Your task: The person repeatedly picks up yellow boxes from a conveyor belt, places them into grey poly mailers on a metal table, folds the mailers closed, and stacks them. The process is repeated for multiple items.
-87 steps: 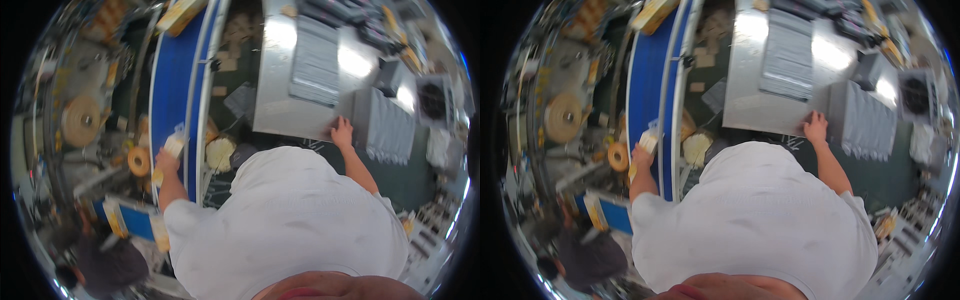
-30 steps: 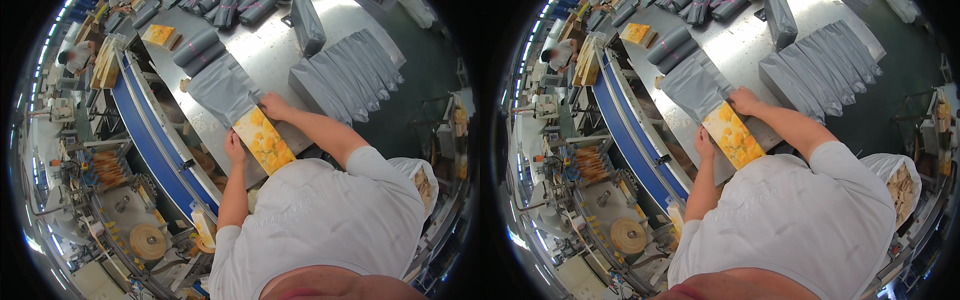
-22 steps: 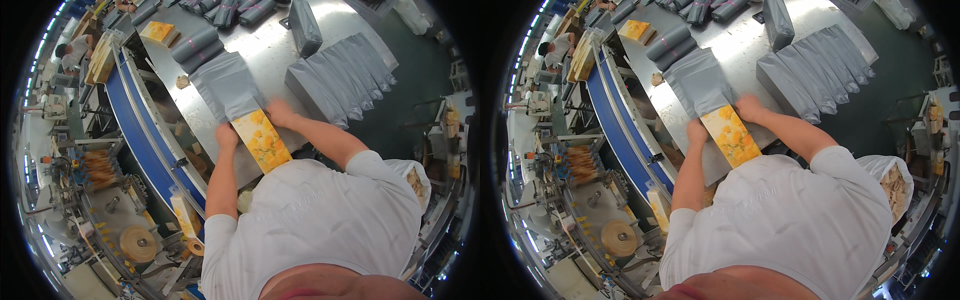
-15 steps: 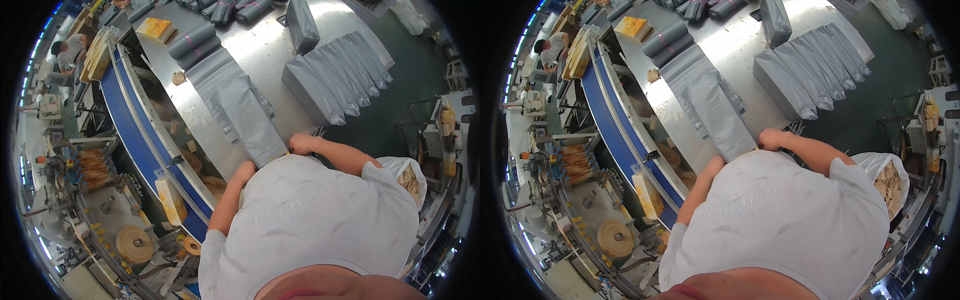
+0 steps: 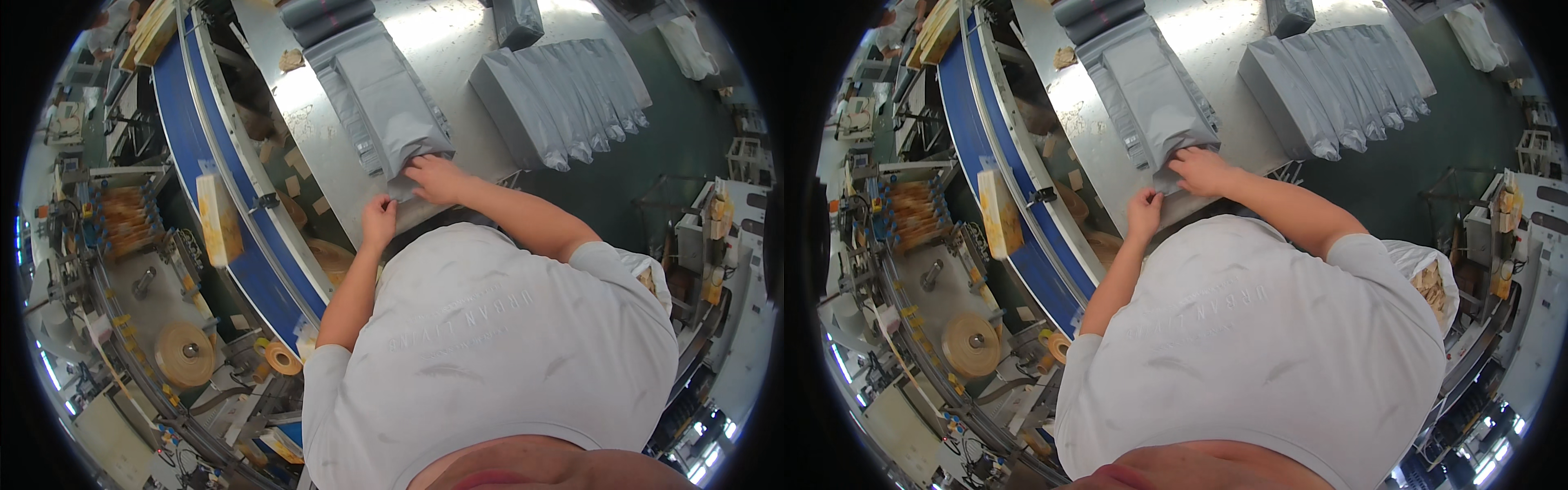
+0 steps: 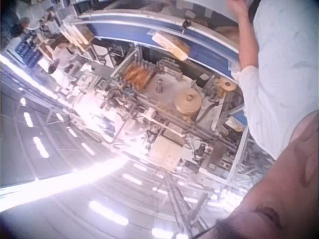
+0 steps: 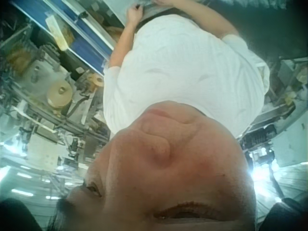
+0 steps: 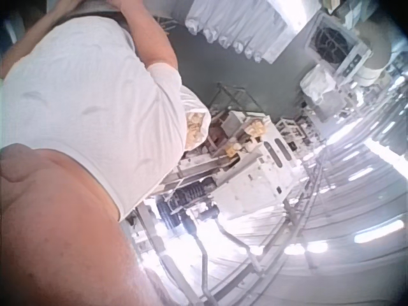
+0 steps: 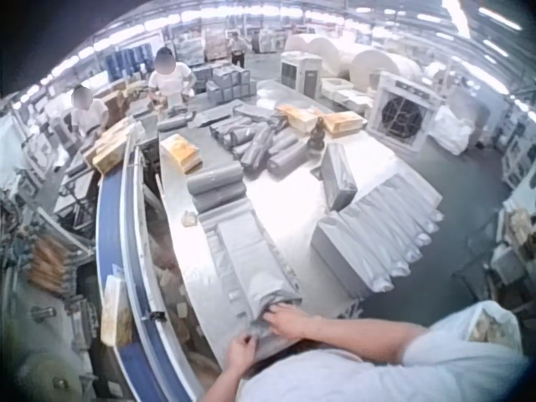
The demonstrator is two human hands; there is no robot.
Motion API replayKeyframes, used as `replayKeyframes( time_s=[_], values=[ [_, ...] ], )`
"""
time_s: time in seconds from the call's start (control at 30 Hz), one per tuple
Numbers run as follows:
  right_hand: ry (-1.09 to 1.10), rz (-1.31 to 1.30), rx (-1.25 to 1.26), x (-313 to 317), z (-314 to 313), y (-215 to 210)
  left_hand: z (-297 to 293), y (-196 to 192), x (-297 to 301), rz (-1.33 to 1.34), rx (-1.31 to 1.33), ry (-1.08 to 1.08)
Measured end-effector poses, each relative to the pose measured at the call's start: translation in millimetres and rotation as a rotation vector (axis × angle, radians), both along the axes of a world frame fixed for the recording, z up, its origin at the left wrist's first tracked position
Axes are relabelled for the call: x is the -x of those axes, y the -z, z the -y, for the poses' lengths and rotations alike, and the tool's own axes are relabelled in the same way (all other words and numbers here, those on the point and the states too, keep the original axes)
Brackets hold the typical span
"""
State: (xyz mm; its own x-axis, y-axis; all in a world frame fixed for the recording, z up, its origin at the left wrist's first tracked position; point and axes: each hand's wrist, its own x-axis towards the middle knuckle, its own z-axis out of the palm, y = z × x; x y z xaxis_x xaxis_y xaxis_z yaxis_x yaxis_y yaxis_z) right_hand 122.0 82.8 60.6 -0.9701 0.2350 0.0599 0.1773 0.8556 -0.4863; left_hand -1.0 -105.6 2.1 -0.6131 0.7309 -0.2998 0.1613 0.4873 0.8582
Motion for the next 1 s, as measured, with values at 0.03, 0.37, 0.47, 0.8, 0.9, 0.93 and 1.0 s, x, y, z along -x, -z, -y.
replayKeyframes(
  time_s=[0.03, 0.37, 0.47, 0.8, 0.9, 0.93, 1.0],
  values=[
    [-0.026, -0.026, 0.089, 7.8, 7.0, 4.1, -0.9, 2.2, -0.3, -0.063, -0.046, 0.008],
    [-0.062, 0.084, 0.247, -72.6, 9.1, 24.6, 7.0, 12.9, -0.4, -0.119, -0.113, 0.093],
    [0.174, 0.325, 0.179, -190.0, -9.4, 48.3, 10.8, 15.4, -1.4, -0.018, -0.093, 0.115],
    [0.302, -0.154, 0.412, -36.0, 17.6, 21.3, -33.6, -11.3, -17.0, -0.159, -0.272, 0.169],
    [0.516, -0.107, 0.496, -52.0, 6.8, 36.9, -26.9, -9.5, -9.0, -0.221, -0.229, 0.230],
    [0.626, -0.083, 0.464, -77.5, -0.7, 46.0, -22.9, -9.3, -8.1, -0.194, -0.203, 0.223],
    [0.764, -0.018, 0.512, -151.9, -16.1, 57.6, -9.3, -4.7, -9.0, -0.116, -0.094, 0.186]
  ],
)
